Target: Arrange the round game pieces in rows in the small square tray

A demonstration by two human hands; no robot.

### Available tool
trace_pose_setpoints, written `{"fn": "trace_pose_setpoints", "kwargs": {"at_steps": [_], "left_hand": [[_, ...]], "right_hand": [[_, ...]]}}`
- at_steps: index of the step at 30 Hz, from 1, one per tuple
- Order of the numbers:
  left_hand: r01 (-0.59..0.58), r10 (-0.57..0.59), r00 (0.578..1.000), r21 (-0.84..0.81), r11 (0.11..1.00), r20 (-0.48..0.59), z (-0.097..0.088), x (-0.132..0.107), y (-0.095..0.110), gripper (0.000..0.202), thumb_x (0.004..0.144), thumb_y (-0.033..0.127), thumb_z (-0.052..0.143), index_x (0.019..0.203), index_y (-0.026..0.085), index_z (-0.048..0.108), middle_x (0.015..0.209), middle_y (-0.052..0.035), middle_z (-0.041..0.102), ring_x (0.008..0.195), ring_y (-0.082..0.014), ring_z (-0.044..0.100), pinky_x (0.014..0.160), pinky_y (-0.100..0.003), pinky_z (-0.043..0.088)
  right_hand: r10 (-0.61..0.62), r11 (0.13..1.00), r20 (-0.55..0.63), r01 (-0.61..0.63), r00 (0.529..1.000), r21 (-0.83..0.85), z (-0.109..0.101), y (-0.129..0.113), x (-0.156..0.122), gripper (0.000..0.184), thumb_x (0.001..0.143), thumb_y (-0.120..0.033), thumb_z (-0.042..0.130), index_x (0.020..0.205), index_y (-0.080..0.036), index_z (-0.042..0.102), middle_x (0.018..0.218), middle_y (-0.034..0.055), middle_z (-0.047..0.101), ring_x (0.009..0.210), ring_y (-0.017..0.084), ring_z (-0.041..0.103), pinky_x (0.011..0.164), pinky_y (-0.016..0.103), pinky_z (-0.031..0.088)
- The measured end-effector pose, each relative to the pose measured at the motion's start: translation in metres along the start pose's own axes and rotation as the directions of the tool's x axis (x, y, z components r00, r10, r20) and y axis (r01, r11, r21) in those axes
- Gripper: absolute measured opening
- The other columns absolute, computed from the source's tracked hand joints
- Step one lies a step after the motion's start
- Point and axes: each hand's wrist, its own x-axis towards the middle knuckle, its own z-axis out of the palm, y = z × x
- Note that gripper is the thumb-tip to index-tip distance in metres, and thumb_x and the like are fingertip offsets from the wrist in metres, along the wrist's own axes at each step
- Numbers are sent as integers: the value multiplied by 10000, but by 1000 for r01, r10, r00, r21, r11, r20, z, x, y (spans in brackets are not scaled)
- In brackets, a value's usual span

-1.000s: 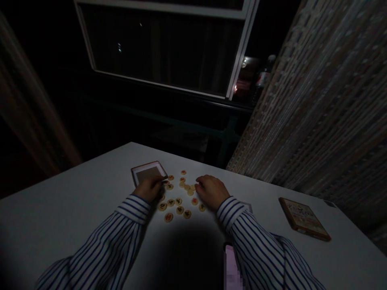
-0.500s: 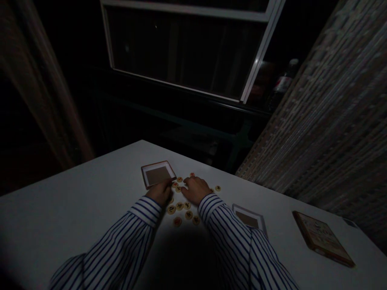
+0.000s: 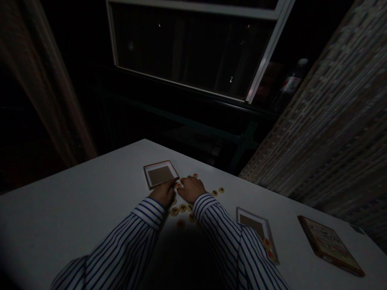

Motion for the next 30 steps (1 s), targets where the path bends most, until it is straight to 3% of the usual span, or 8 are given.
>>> {"fn": "trace_pose_setpoints", "kwargs": {"at_steps": [16, 25, 30], "left_hand": [[-10, 10, 1000, -9, 1000, 5, -2, -1, 3, 441, 727, 90, 369, 1157, 100, 466, 1127, -132, 562, 1056, -188, 506, 910, -287, 360], [35, -35, 999, -19, 999, 13, -3, 0, 4, 414, 737, 90, 375, 1137, 121, 478, 1119, -113, 570, 1057, -188, 506, 913, -298, 359], [61, -61, 998, -37, 997, 8, -5, -2, 6, 410, 742, 102, 378, 1139, 108, 478, 1106, -122, 578, 1031, -186, 526, 898, -288, 372]], "right_hand": [[48, 999, -24, -48, 999, -16, 0, -11, 6, 324, 770, -386, 401, 932, -168, 577, 951, 90, 615, 884, 199, 548, 694, 286, 365], [49, 999, -10, -49, 999, -13, 1, -13, 8, 296, 784, -346, 397, 926, -167, 587, 968, 99, 613, 893, 196, 551, 705, 292, 371], [19, 1000, -57, -20, 998, -6, 1, -14, 7, 297, 791, -325, 385, 965, -161, 561, 963, 103, 604, 890, 205, 540, 716, 308, 357]]}}
